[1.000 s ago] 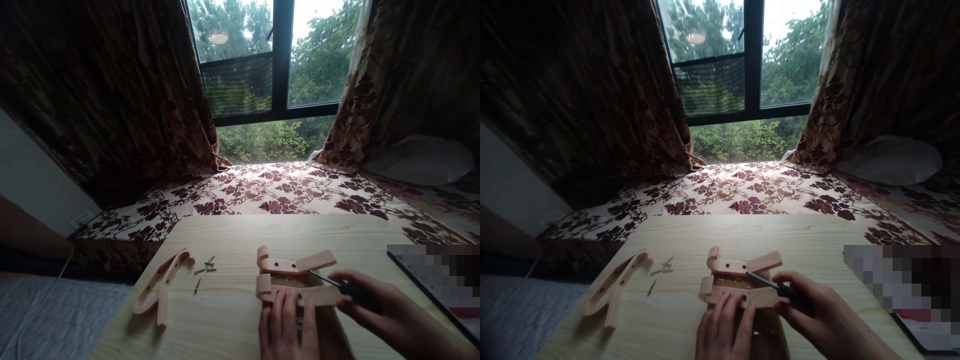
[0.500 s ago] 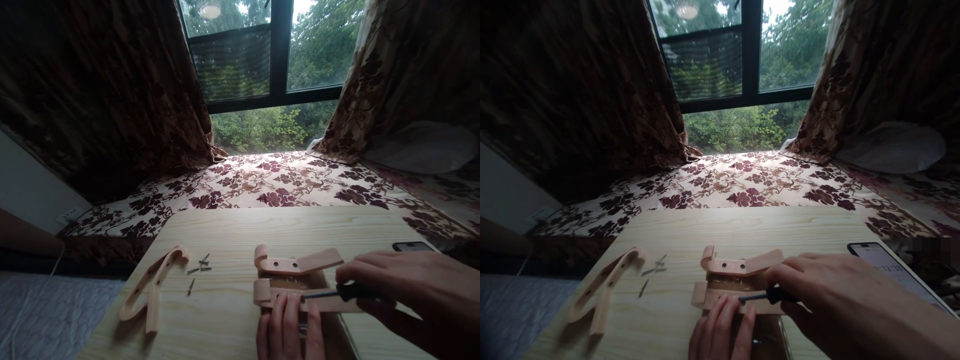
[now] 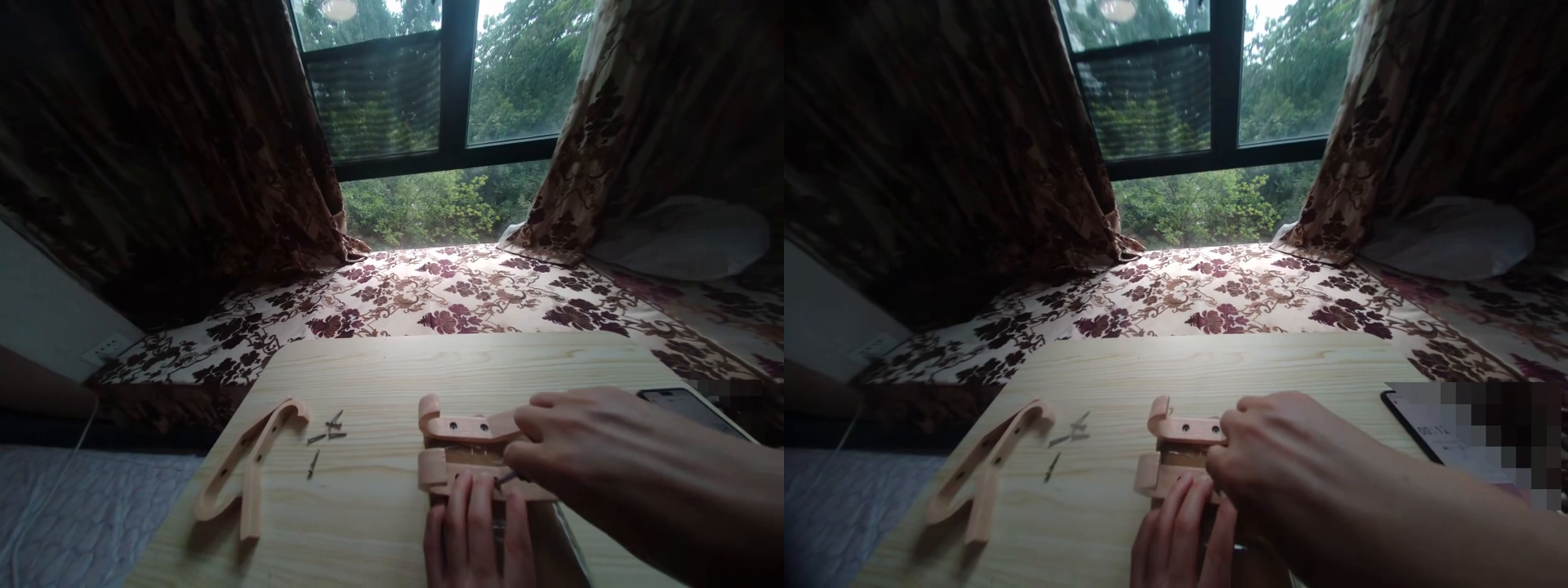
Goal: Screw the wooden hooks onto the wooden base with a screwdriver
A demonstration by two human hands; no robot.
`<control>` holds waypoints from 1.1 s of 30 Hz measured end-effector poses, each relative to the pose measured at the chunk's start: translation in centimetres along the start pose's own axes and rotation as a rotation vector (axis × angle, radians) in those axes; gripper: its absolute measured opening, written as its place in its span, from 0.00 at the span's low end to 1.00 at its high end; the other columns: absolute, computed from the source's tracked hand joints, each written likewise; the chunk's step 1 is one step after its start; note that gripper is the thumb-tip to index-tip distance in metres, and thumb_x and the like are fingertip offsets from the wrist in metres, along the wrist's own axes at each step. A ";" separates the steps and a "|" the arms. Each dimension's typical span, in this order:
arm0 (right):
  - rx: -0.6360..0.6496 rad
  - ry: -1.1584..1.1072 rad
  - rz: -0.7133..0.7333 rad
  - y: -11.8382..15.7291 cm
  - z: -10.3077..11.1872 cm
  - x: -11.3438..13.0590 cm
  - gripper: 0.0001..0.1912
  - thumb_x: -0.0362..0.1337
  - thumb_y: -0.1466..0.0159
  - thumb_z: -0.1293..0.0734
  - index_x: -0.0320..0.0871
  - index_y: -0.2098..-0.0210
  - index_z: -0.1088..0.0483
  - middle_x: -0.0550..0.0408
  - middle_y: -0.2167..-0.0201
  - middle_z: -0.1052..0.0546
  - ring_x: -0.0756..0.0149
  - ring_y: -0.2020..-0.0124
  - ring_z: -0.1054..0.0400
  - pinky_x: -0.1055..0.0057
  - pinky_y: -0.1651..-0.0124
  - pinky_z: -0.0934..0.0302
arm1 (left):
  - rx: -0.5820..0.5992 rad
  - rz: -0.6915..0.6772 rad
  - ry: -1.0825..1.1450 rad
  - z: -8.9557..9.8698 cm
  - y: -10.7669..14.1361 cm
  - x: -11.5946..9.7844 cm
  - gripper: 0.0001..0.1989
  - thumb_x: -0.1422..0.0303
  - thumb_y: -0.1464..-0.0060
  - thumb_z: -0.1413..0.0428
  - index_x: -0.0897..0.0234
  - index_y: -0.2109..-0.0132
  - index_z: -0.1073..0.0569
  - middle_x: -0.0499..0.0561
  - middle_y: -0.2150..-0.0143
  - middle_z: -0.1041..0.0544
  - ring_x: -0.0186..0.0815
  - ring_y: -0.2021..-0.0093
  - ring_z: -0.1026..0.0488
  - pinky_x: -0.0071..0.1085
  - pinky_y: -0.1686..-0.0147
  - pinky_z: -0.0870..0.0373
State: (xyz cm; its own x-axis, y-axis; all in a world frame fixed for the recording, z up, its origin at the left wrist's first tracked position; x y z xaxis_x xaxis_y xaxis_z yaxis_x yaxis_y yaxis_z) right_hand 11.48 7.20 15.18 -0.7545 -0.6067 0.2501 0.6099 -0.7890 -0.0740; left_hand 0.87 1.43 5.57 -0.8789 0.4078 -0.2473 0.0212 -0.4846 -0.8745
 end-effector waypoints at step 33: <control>0.374 0.388 -0.101 -4.3 2.3 3.1 0.05 0.28 0.41 0.35 0.39 0.67 0.26 0.46 0.73 0.20 0.56 0.72 0.26 0.68 0.78 0.58 | 0.133 -0.128 0.021 0.3 -0.3 0.6 0.21 0.52 0.47 0.49 0.55 0.50 0.26 0.50 0.52 0.22 0.41 0.48 0.29 0.41 0.52 0.39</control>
State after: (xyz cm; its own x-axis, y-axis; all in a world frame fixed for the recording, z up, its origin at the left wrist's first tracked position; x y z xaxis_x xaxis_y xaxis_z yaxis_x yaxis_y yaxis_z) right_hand 7.08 8.98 18.53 -0.8049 -0.5764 -0.1415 0.5205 -0.8001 0.2981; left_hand 0.23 1.57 5.87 -0.8604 0.4879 -0.1471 -0.1547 -0.5251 -0.8368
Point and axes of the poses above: each hand's wrist, its own y-axis away from the middle knuckle, its own z-axis out of the back of the hand, x = y × z, the point moved 7 cm from there along -y, towards the middle knuckle
